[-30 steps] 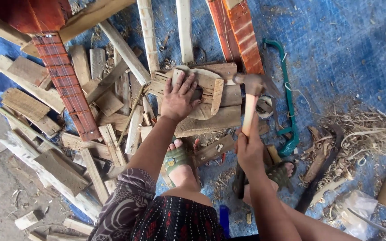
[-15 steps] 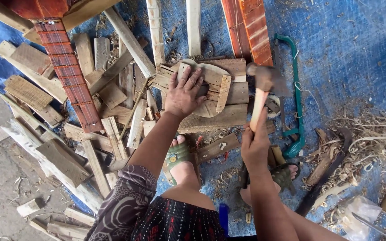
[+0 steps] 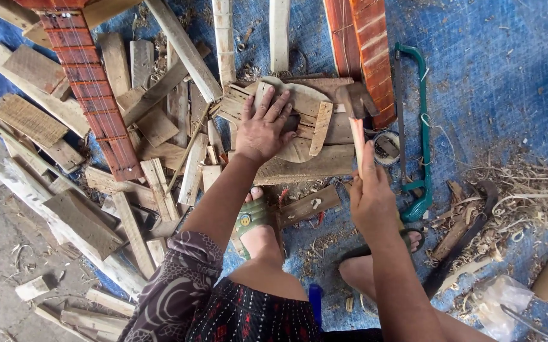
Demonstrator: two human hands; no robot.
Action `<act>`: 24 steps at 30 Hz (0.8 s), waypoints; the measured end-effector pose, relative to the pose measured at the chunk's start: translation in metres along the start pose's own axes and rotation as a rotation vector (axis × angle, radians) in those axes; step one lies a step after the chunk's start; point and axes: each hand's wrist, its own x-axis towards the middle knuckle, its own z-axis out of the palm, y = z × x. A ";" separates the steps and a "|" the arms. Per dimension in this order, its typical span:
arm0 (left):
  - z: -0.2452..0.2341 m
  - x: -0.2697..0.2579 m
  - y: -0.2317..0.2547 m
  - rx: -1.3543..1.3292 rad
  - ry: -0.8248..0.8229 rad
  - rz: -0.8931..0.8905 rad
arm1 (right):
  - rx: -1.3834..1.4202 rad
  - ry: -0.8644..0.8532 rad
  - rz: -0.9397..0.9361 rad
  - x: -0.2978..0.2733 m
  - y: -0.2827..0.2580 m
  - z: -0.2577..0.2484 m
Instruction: Shaping a wooden instrument body using a hammer and manual woodworking techniques.
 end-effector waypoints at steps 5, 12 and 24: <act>-0.001 -0.001 0.001 0.012 0.033 0.012 | -0.174 -0.066 -0.079 0.018 0.001 0.004; -0.009 -0.003 0.003 -0.002 0.048 0.013 | -0.235 -0.125 -0.082 0.024 0.021 -0.007; -0.001 -0.002 0.002 0.044 0.042 0.027 | -0.217 -0.194 -0.012 0.030 0.010 0.011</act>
